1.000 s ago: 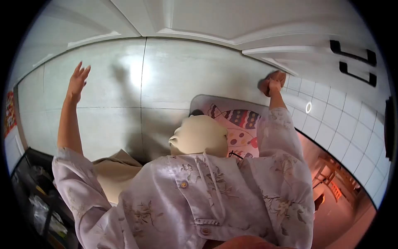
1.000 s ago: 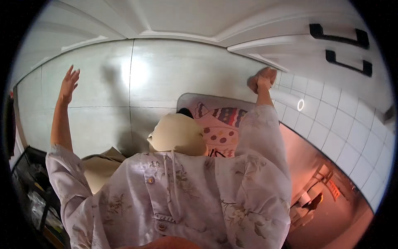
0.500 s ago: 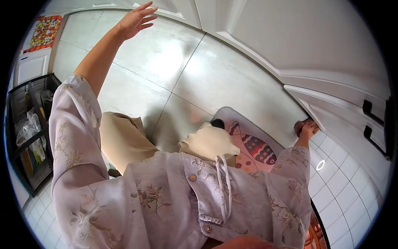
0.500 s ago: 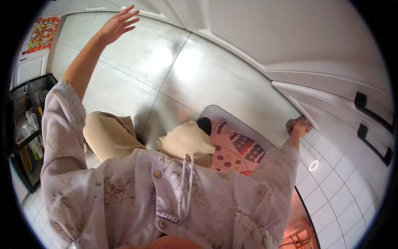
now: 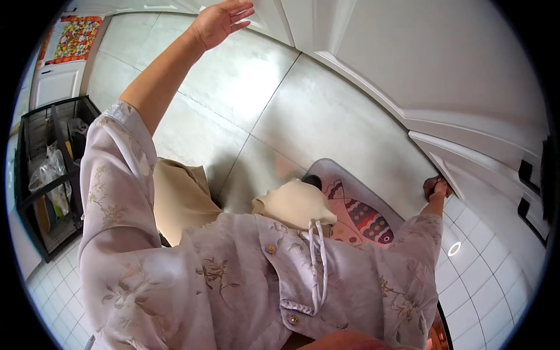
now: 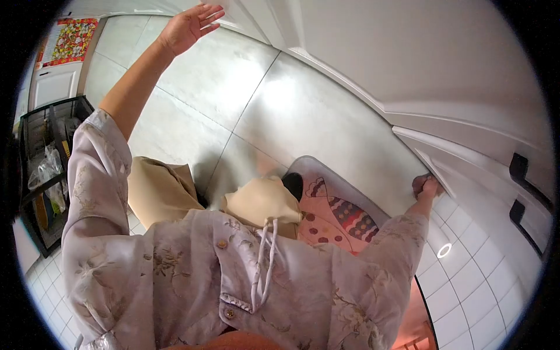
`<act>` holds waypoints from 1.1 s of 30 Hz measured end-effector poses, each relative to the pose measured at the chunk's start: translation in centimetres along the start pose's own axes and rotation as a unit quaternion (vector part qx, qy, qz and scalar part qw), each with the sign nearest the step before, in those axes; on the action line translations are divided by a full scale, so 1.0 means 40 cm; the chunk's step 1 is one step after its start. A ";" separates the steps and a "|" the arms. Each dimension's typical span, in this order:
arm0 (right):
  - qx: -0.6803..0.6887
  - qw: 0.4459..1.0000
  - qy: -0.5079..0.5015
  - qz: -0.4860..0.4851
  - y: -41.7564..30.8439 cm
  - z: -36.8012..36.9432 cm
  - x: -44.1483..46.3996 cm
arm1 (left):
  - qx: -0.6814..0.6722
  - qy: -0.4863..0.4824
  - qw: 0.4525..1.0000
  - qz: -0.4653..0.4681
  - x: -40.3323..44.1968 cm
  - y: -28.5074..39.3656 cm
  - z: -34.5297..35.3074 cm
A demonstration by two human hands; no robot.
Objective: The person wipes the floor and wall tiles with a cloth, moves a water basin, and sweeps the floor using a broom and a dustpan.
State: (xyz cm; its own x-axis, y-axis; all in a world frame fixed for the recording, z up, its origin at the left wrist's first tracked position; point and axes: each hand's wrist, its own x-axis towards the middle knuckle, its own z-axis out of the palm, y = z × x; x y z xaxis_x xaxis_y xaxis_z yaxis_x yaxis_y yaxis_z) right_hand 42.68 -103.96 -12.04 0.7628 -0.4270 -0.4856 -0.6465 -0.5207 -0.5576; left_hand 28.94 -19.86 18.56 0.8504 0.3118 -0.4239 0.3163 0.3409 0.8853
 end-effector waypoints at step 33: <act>-0.137 0.902 0.206 -0.353 -0.215 0.269 -0.555 | 0.123 -0.072 0.989 0.026 -0.138 -0.013 -0.057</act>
State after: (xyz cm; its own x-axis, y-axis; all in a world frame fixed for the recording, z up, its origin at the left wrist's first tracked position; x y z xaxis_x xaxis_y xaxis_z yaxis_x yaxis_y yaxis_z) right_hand 31.16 -82.05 -3.72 0.9604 -0.1269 0.2481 -0.0130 -0.9096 -0.4152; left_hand 23.14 -19.73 19.99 0.9137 0.1881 -0.3604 0.3480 0.0962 0.9325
